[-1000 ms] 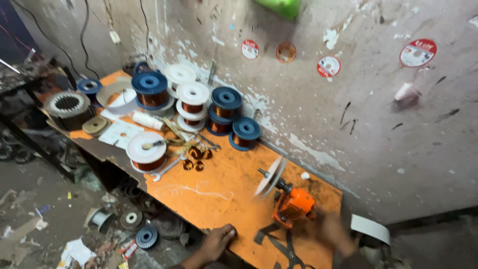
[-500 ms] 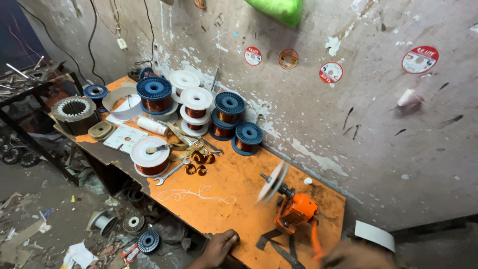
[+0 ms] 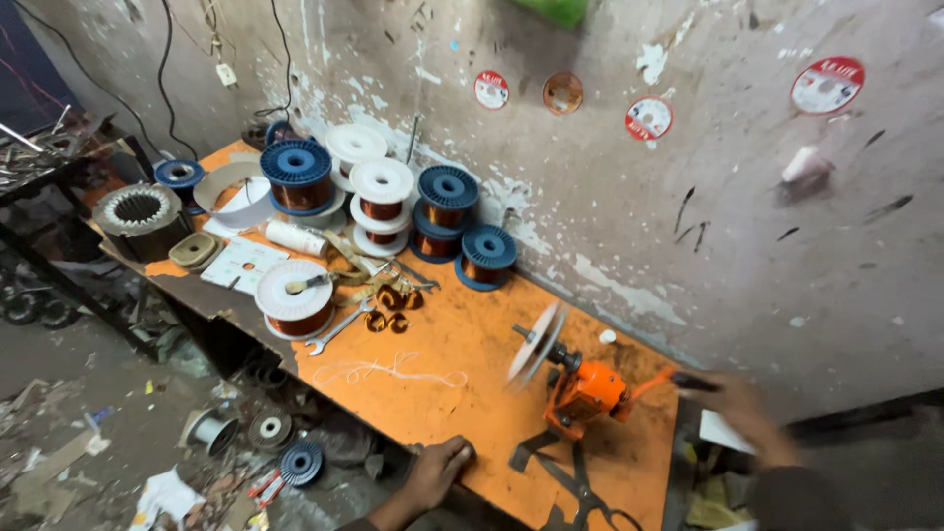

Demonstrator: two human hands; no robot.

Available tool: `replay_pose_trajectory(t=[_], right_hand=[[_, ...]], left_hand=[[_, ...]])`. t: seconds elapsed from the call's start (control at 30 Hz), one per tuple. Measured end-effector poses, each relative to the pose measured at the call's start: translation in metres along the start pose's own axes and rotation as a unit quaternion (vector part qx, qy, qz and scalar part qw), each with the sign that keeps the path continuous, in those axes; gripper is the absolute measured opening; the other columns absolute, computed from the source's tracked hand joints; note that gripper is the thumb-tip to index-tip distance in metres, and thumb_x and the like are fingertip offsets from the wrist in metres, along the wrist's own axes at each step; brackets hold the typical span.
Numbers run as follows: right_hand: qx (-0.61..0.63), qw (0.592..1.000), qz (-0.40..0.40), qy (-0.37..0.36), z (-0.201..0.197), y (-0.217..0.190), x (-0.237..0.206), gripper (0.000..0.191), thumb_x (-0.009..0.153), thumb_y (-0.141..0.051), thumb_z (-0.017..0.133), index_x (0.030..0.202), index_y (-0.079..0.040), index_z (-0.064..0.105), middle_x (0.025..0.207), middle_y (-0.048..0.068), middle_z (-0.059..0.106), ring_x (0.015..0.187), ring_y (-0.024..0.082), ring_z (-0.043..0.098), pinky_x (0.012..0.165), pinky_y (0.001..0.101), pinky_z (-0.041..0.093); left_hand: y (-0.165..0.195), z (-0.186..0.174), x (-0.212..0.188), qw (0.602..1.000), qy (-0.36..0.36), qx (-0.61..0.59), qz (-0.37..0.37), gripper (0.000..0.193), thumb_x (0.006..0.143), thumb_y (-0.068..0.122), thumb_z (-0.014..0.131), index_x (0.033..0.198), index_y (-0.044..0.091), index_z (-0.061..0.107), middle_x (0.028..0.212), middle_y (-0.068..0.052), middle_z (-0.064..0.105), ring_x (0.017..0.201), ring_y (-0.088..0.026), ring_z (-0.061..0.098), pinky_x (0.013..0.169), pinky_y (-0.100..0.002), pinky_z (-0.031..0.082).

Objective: The person operates a bench grinder to smooth a small metal piece, then ties a white string around a copper coil and secures it with a knot. The person uses scissors to cut the string and places the coil on a white card.

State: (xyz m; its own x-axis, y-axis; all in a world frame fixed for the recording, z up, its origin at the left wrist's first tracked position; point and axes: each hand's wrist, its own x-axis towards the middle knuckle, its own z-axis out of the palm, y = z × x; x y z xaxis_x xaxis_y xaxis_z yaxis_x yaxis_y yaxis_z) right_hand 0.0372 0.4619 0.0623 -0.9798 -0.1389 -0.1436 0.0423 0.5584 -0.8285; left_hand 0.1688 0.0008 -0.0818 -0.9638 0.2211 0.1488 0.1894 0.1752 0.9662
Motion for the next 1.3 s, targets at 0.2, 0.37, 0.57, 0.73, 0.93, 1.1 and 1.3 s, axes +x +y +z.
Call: replay_pose_trajectory(t=[0.2, 0.37, 0.57, 0.73, 0.93, 1.1, 1.3], right_hand=[[-0.274, 0.851, -0.112, -0.435, 0.024, 0.004, -0.019, 0.037, 0.091, -0.022, 0.074, 0.124, -0.004, 0.072, 0.112, 0.013, 0.077, 0.103, 0.025, 0.073, 0.090, 0.0386, 0.056], [0.072, 0.996, -0.004, -0.060, 0.020, 0.008, 0.000, 0.049, 0.082, -0.027, 0.077, 0.120, 0.003, 0.071, 0.104, 0.016, 0.079, 0.095, 0.027, 0.073, 0.083, 0.0398, 0.059], [-0.220, 0.910, -0.004, -0.351, 0.042, 0.030, -0.032, 0.038, 0.089, -0.033, 0.071, 0.119, -0.009, 0.073, 0.107, 0.005, 0.077, 0.099, 0.019, 0.070, 0.090, 0.0345, 0.054], [0.173, 0.977, 0.123, 0.018, 0.041, 0.021, -0.004, 0.034, 0.088, -0.021, 0.062, 0.112, 0.001, 0.072, 0.094, 0.010, 0.077, 0.086, 0.026, 0.070, 0.080, 0.0441, 0.057], [-0.258, 0.910, -0.012, -0.323, 0.042, 0.026, -0.025, 0.035, 0.090, -0.030, 0.065, 0.115, -0.008, 0.074, 0.100, 0.004, 0.076, 0.092, 0.020, 0.069, 0.085, 0.0372, 0.054], [-0.008, 1.000, 0.018, -0.002, 0.001, 0.011, -0.005, 0.034, 0.088, -0.033, 0.072, 0.114, -0.011, 0.076, 0.099, 0.007, 0.076, 0.092, 0.022, 0.070, 0.083, 0.0377, 0.054], [-0.267, 0.919, -0.028, -0.288, 0.057, 0.038, -0.051, 0.046, 0.091, -0.033, 0.078, 0.133, -0.016, 0.071, 0.116, 0.010, 0.067, 0.106, 0.023, 0.069, 0.093, 0.0401, 0.053]], left_hand=[[0.000, -0.002, 0.001, 0.999, 0.008, 0.006, 0.034, 0.020, 0.101, 0.024, 0.056, 0.097, 0.006, 0.063, 0.079, -0.017, 0.065, 0.075, -0.032, 0.067, 0.068, -0.039, 0.051], [-0.011, 0.002, 0.004, 1.000, -0.002, -0.006, 0.016, 0.022, 0.102, 0.025, 0.054, 0.095, 0.006, 0.063, 0.077, -0.014, 0.063, 0.073, -0.029, 0.066, 0.070, -0.038, 0.052], [-0.020, 0.002, 0.007, 0.998, -0.037, -0.045, 0.020, 0.023, 0.105, 0.026, 0.054, 0.097, 0.006, 0.061, 0.080, -0.013, 0.062, 0.078, -0.025, 0.065, 0.074, -0.037, 0.052], [-0.022, 0.003, 0.005, 1.000, -0.020, -0.015, 0.002, 0.021, 0.102, 0.026, 0.055, 0.099, 0.006, 0.062, 0.080, -0.015, 0.062, 0.078, -0.026, 0.065, 0.074, -0.038, 0.051], [-0.023, 0.001, 0.009, 0.998, -0.050, -0.044, 0.009, 0.022, 0.105, 0.026, 0.053, 0.098, 0.006, 0.061, 0.082, -0.013, 0.063, 0.082, -0.024, 0.068, 0.076, -0.035, 0.052], [-0.015, 0.002, 0.002, 1.000, -0.005, 0.003, -0.015, 0.022, 0.103, 0.026, 0.054, 0.095, 0.006, 0.060, 0.076, -0.013, 0.059, 0.072, -0.024, 0.063, 0.070, -0.035, 0.051], [-0.011, -0.001, 0.003, 0.999, -0.017, -0.047, 0.018, 0.020, 0.103, 0.023, 0.053, 0.095, 0.006, 0.060, 0.076, -0.014, 0.062, 0.073, -0.026, 0.065, 0.069, -0.036, 0.051]])
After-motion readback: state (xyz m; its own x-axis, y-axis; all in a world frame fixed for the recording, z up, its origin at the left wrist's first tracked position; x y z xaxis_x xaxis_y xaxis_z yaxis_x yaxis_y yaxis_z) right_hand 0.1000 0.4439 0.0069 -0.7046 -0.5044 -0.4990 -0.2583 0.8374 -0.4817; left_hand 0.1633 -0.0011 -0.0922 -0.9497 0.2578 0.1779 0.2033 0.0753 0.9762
